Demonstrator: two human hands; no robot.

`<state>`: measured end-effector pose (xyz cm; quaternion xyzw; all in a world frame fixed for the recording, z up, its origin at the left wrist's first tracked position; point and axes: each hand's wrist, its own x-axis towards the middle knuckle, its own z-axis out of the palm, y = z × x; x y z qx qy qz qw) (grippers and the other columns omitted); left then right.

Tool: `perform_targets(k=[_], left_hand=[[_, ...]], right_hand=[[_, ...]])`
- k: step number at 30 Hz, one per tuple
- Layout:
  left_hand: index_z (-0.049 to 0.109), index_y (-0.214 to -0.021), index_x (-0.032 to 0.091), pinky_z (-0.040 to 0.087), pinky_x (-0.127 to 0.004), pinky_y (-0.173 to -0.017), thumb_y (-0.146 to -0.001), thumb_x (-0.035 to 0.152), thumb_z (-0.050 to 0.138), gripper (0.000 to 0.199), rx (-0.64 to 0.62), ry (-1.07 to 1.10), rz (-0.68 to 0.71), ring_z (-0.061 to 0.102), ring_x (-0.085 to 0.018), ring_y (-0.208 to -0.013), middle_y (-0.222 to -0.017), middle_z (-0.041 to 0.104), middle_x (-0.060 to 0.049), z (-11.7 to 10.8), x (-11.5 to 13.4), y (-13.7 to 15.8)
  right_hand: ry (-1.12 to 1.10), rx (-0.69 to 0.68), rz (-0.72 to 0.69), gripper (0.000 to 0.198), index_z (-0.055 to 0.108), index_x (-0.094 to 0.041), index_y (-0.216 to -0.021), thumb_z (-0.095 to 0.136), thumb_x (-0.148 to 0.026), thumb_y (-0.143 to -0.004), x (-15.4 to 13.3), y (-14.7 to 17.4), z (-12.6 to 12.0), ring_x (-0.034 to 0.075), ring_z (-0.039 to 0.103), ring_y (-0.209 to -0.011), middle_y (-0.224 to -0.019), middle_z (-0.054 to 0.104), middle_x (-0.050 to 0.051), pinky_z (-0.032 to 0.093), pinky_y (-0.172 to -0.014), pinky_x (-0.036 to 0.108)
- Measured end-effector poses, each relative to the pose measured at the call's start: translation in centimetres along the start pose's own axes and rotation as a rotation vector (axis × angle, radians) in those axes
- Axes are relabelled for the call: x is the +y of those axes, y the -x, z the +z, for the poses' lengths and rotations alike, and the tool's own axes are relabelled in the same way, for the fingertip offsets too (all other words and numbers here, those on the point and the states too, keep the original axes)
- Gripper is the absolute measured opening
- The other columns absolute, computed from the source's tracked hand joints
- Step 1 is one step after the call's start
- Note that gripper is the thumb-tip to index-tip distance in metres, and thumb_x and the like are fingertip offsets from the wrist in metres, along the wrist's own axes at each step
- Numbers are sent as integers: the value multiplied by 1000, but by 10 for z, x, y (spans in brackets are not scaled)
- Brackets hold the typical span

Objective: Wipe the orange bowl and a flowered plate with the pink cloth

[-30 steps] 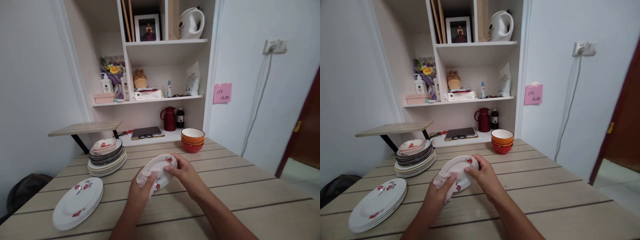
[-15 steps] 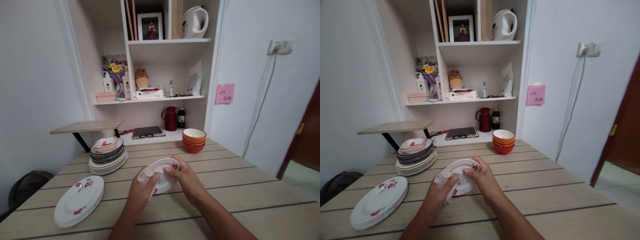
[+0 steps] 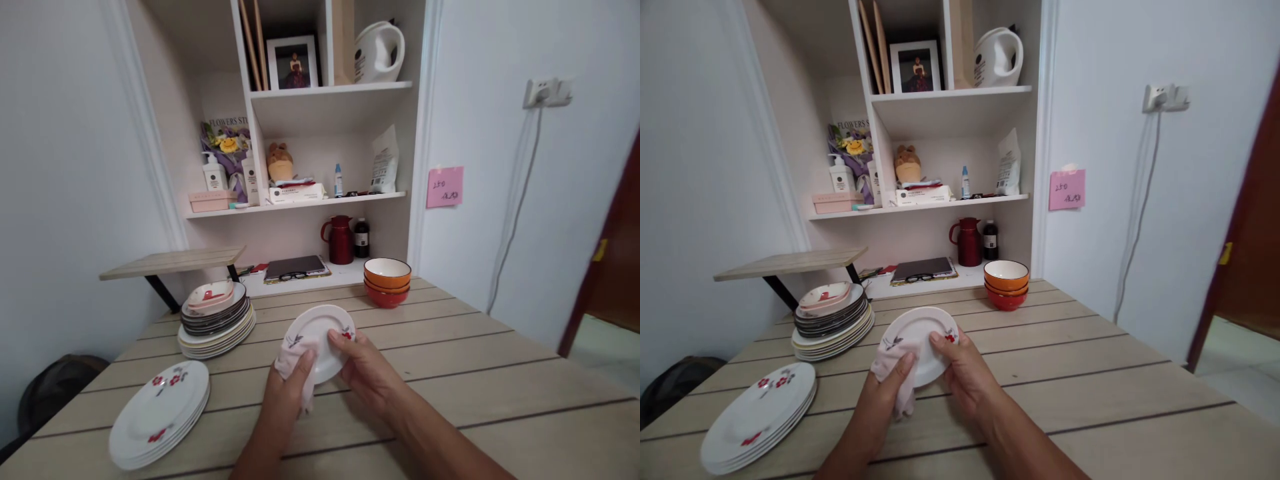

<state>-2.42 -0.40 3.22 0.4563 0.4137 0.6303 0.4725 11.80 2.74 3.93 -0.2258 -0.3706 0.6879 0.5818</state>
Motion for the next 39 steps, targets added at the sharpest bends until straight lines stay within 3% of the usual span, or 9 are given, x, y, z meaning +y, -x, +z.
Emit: perform_targets(k=[6, 10, 13, 17, 21, 25, 28, 35, 39], left_hand=[[78, -109, 16, 57, -37, -95, -76, 55, 83, 51, -100, -201, 80, 75, -31, -103, -106, 81, -12, -15, -7, -7], [77, -106, 18, 57, -34, -87, -81, 52, 78, 42, -147, -293, 175, 74, -27, -94, -100, 81, -9, -19, -10, -10], [77, -99, 19, 56, -31, -81, -80, 49, 79, 35, -135, -353, 215, 73, -24, -87, -94, 80, -7, -17, -9, -10], [78, -102, 19, 59, -32, -79, -73, 53, 83, 45, -19, -237, 170, 75, -26, -86, -95, 81, -8, -10, -7, -7], [78, -104, 16, 53, -29, -51, -75, 60, 81, 53, 47, -199, 25, 67, -21, -53, -73, 78, -7, -2, -8, -2], [80, -100, 16, 60, -34, -84, -69, 52, 89, 48, 103, -28, 63, 77, -27, -84, -92, 82, -11, 6, -8, 1], [80, -101, 16, 55, -38, -101, -68, 49, 90, 48, 94, 24, 54, 75, -30, -104, -105, 82, -13, 7, -5, 1], [80, -103, 15, 58, -41, -95, -65, 51, 92, 53, -60, 32, -40, 76, -32, -96, -102, 82, -13, 0, 7, 7], [80, -100, 16, 60, -38, -90, -65, 49, 92, 50, -191, 42, -97, 76, -30, -92, -100, 82, -13, 0, 4, 9]], right_hand=[[513, 12, -334, 31, 67, -24, -93, 86, -25, -69, -24, 2, -8, 15, 54, -73, -80, 63, -5, 40, -63, 25], [714, -52, -368, 20, 68, -23, -91, 80, -27, -75, -33, 6, -7, 16, 51, -71, -76, 61, -5, 37, -63, 26], [659, -62, -301, 22, 66, -22, -84, 83, -32, -74, -29, 7, -7, 16, 51, -69, -71, 61, -4, 37, -63, 27], [320, 7, -227, 32, 66, -22, -83, 87, -44, -73, -14, 5, -3, 14, 51, -64, -69, 63, -4, 37, -59, 25], [-18, 74, -122, 46, 71, -20, -98, 94, -46, -67, 0, 5, 7, 17, 63, -69, -82, 76, 2, 48, -65, 27], [-201, 87, -46, 46, 73, -22, -99, 98, -39, -64, 6, 4, 12, 21, 72, -80, -93, 81, 4, 56, -75, 31], [-193, 52, 10, 47, 74, -21, -101, 98, -38, -64, 5, 3, 11, 22, 74, -83, -96, 82, 6, 57, -77, 32], [222, 9, -61, 49, 73, -20, -98, 99, -35, -59, -23, 8, -2, 19, 69, -71, -87, 79, 3, 51, -62, 27], [229, 2, 20, 47, 72, -19, -98, 96, -40, -63, -29, 12, -4, 21, 70, -70, -87, 80, 6, 51, -62, 29]])
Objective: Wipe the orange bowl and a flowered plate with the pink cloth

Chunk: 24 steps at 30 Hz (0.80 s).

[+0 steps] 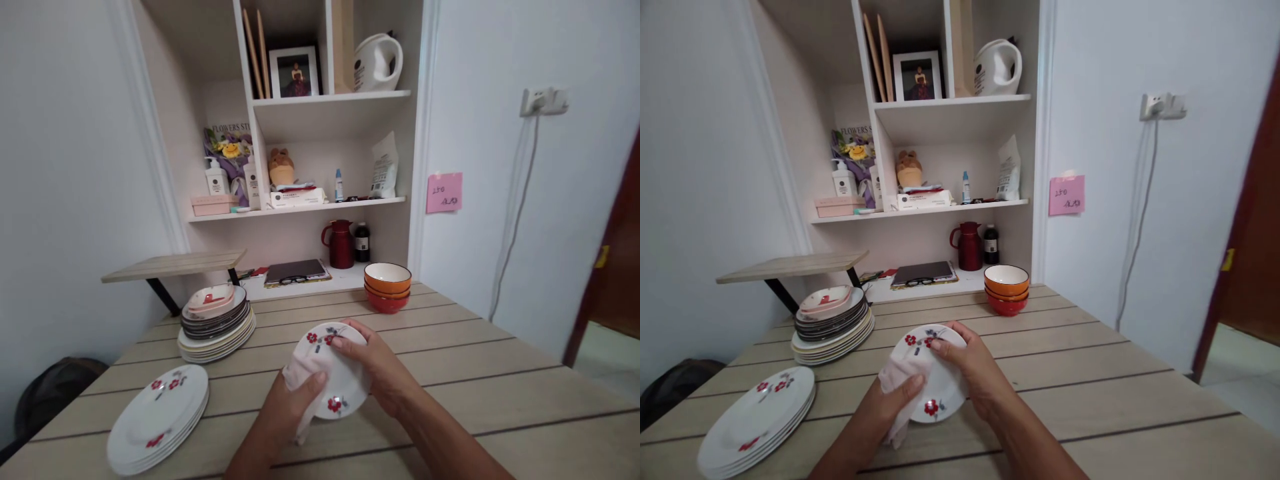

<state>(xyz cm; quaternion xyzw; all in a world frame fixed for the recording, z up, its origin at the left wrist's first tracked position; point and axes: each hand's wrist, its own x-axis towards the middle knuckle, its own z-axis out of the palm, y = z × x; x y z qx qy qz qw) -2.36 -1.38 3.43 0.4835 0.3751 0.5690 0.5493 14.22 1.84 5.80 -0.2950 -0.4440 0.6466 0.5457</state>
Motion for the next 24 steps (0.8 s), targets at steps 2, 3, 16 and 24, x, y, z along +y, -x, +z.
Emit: perform_targets(k=[2, 3, 16, 24], left_hand=[[79, -99, 16, 61, -35, -87, -64, 47, 93, 49, 9, 6, 14, 76, -29, -91, -98, 82, -13, -1, -1, -1], [79, -100, 16, 62, -34, -81, -64, 47, 94, 50, 33, 10, 11, 76, -28, -87, -97, 82, -12, -1, -2, -2], [70, -108, 12, 49, -25, -42, -58, 27, 74, 52, 158, 200, -149, 68, -21, -56, -73, 73, -5, -7, -6, -7], [68, -124, 12, 51, -25, -41, -56, 23, 78, 69, 83, 137, -126, 67, -20, -54, -75, 76, -6, -7, -1, -5]], right_hand=[[-38, 20, -7, 48, 73, -18, -99, 96, -40, -63, 2, 0, 3, 23, 72, -73, -89, 80, 8, 52, -64, 30], [-68, 43, -15, 49, 73, -18, -98, 96, -40, -62, 4, 0, 6, 24, 72, -73, -89, 80, 9, 53, -65, 31], [-224, 174, -54, 47, 70, -20, -90, 98, -37, -56, 16, -1, 19, 21, 68, -66, -80, 77, 4, 53, -62, 31], [-127, 171, -123, 46, 68, -20, -90, 96, -42, -61, 20, -3, 16, 19, 66, -65, -79, 77, 3, 50, -60, 28]])
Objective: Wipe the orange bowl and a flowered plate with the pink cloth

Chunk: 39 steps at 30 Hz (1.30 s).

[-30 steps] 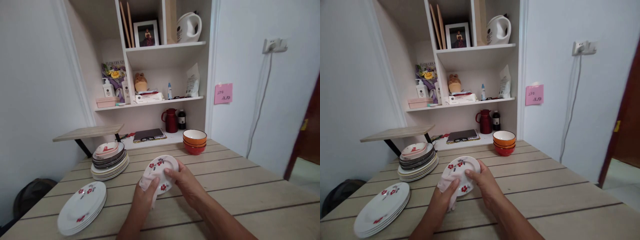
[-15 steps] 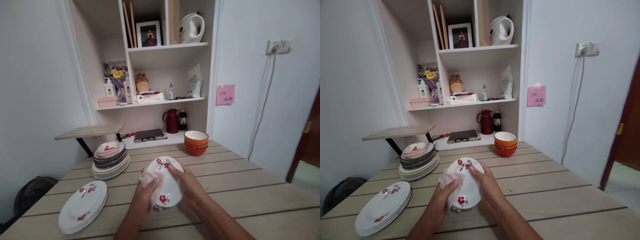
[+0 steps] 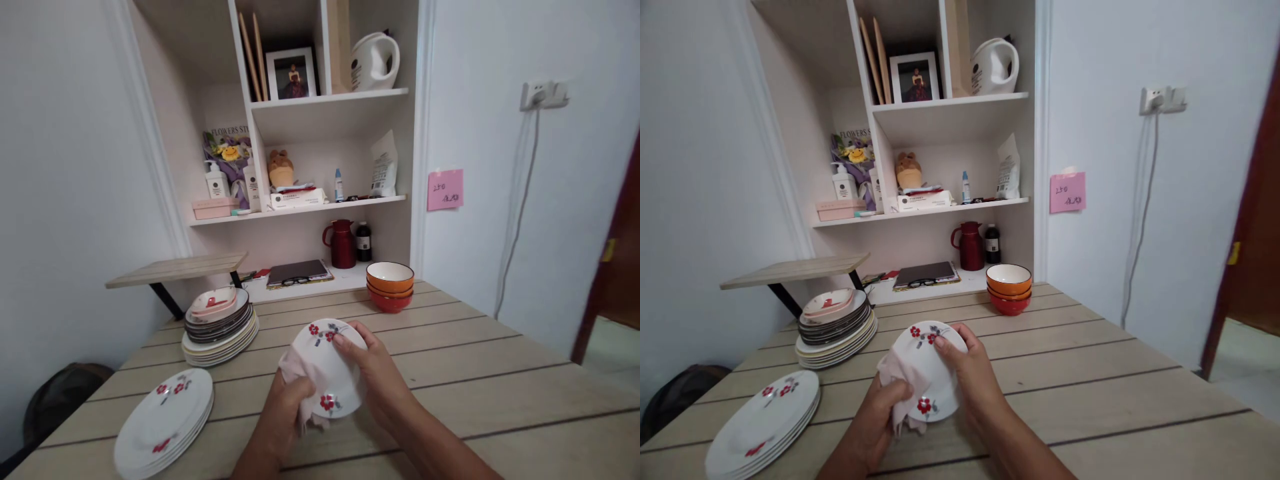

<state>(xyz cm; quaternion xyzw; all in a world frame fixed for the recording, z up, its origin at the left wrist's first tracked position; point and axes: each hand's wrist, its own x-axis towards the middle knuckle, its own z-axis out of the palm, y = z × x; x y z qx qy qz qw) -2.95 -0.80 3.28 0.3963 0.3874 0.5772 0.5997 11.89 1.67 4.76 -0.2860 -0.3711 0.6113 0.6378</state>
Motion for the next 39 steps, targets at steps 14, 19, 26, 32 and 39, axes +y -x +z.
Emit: perform_targets(k=[14, 19, 26, 32, 39], left_hand=[[74, -115, 16, 65, -32, -74, -64, 48, 95, 64, 108, -76, 139, 78, -26, -88, -100, 82, -11, 4, -5, -5], [74, -111, 16, 62, -28, -62, -69, 57, 89, 61, 107, -47, 105, 78, -24, -79, -101, 82, -11, 1, -11, -9], [74, -110, 17, 60, -30, -82, -69, 53, 91, 57, 156, -175, 186, 75, -23, -90, -99, 81, -9, -10, -7, -11], [74, -83, 15, 50, -24, -63, -70, 53, 87, 42, -14, -479, 311, 63, -17, -68, -73, 71, -2, -14, -3, -13], [77, -100, 14, 59, -31, -72, -65, 61, 88, 61, 152, -293, 257, 74, -25, -79, -90, 81, -11, -10, -6, -17]], right_hand=[[-58, 25, -24, 46, 64, -22, -87, 96, -44, -62, -1, 2, 2, 17, 63, -65, -74, 72, -1, 50, -59, 26], [-173, 43, 15, 53, 65, -23, -95, 98, -43, -59, 7, -3, 4, 19, 66, -68, -80, 75, 0, 54, -63, 30], [129, -121, 77, 45, 66, -21, -88, 94, -41, -59, -8, -6, -7, 16, 61, -63, -74, 71, -1, 46, -59, 26], [456, -292, 34, 30, 66, -20, -78, 87, -35, -62, -14, -8, -17, 13, 52, -61, -67, 64, -4, 37, -58, 24], [219, -155, -8, 40, 63, -20, -79, 89, -47, -65, 3, -2, -1, 13, 51, -58, -63, 61, -5, 38, -55, 24]])
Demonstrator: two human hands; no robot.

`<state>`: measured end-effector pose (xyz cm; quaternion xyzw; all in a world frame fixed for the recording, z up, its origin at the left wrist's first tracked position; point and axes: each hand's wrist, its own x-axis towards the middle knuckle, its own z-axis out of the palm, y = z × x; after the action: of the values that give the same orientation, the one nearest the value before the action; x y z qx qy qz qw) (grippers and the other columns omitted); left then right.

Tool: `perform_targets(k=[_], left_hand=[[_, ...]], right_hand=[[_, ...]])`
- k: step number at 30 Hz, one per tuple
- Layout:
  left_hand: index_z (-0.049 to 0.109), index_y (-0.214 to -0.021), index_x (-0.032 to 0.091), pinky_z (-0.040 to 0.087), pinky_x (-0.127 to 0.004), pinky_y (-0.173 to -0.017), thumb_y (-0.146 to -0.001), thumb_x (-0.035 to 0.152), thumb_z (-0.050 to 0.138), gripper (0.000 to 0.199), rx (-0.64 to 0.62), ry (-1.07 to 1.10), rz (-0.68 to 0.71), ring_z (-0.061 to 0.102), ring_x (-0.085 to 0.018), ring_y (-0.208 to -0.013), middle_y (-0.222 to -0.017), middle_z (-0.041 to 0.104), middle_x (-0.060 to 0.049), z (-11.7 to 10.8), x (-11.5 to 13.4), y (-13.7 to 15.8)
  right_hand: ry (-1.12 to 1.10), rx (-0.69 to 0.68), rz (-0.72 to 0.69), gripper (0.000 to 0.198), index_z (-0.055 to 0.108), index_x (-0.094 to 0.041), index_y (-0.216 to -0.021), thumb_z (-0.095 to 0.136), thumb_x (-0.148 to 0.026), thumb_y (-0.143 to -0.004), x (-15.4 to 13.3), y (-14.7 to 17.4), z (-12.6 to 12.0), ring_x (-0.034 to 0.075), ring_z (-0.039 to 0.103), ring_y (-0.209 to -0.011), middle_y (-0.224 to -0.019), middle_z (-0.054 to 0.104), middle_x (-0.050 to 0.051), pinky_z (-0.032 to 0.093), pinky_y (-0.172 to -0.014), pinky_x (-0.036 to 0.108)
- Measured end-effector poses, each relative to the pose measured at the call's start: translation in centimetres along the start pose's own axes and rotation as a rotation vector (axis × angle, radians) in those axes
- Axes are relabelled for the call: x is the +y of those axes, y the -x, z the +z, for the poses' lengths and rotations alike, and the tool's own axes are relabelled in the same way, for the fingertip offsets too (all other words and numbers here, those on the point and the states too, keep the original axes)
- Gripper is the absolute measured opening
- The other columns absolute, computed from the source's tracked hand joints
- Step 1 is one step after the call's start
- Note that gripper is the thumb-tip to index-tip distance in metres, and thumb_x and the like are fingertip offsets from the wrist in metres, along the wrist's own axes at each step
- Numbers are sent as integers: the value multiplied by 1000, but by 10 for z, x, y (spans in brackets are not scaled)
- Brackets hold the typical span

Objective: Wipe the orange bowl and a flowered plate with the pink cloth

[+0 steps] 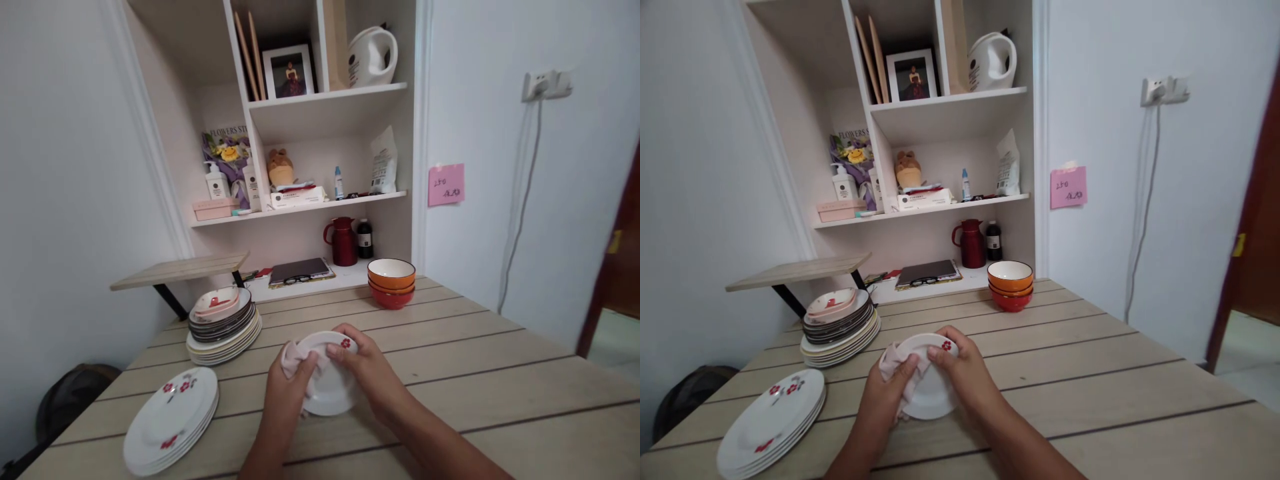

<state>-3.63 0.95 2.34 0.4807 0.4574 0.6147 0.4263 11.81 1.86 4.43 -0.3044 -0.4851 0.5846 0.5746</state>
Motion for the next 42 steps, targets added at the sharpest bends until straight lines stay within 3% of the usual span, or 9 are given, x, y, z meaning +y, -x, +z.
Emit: perform_targets(k=[4, 7, 11, 18, 23, 26, 30, 36, 42], left_hand=[[79, -111, 14, 60, -39, -91, -64, 63, 89, 68, -13, 170, -105, 78, -32, -97, -103, 82, -15, 13, -5, 5], [80, -111, 13, 57, -43, -100, -62, 60, 91, 69, -26, 225, -112, 77, -35, -103, -105, 82, -16, 18, -8, 6], [79, -110, 12, 58, -45, -97, -63, 59, 91, 68, -15, 237, -100, 77, -36, -101, -102, 82, -17, 14, -9, 1], [80, -100, 11, 59, -38, -86, -65, 66, 86, 66, -57, -53, -10, 76, -34, -95, -100, 82, -17, -3, -7, 0], [81, -99, 13, 59, -34, -77, -68, 62, 85, 58, -194, -175, -4, 76, -30, -87, -96, 83, -14, -10, -4, 0], [81, -97, 13, 60, -35, -78, -67, 60, 87, 56, -171, -194, 4, 76, -30, -85, -94, 83, -13, -7, -1, 0], [80, -107, 14, 61, -40, -90, -67, 62, 87, 63, -107, 25, -33, 77, -33, -97, -103, 82, -13, 4, 4, 5], [75, -121, 16, 61, -41, -97, -70, 54, 89, 66, -41, 223, -105, 76, -32, -107, -113, 81, -12, 16, 4, 10], [71, -125, 15, 62, -38, -93, -72, 50, 88, 66, -28, 310, -141, 77, -30, -105, -112, 81, -12, 12, 1, 6]], right_hand=[[-289, 223, 10, 55, 65, -21, -101, 96, -43, -61, 3, -4, 2, 14, 60, -62, -75, 72, -3, 47, -59, 24], [-415, 285, 51, 63, 64, -23, -109, 98, -37, -58, 10, -8, 3, 16, 66, -65, -81, 76, -2, 51, -62, 27], [-404, 167, 108, 56, 65, -22, -107, 95, -39, -62, 13, -11, 1, 18, 65, -64, -80, 76, 0, 51, -60, 28], [126, -47, 15, 37, 67, -20, -85, 89, -34, -60, -21, -9, -25, 13, 54, -57, -66, 65, -5, 41, -52, 23], [183, -95, 96, 40, 72, -17, -85, 91, -39, -58, -21, -7, -24, 13, 55, -58, -68, 68, -2, 40, -53, 23], [118, -87, 94, 41, 74, -16, -82, 93, -42, -59, -16, -6, -18, 13, 56, -57, -67, 69, -1, 40, -52, 23], [-147, -2, 35, 46, 77, -16, -94, 94, -46, -63, -8, -4, -6, 17, 66, -66, -77, 77, 4, 50, -62, 26], [-488, 143, 129, 51, 75, -17, -103, 96, -43, -64, 16, -3, 12, 25, 74, -73, -84, 81, 7, 59, -71, 36], [-414, 90, 178, 54, 72, -17, -108, 93, -48, -69, 21, -4, 13, 27, 75, -79, -88, 81, 9, 58, -71, 36]])
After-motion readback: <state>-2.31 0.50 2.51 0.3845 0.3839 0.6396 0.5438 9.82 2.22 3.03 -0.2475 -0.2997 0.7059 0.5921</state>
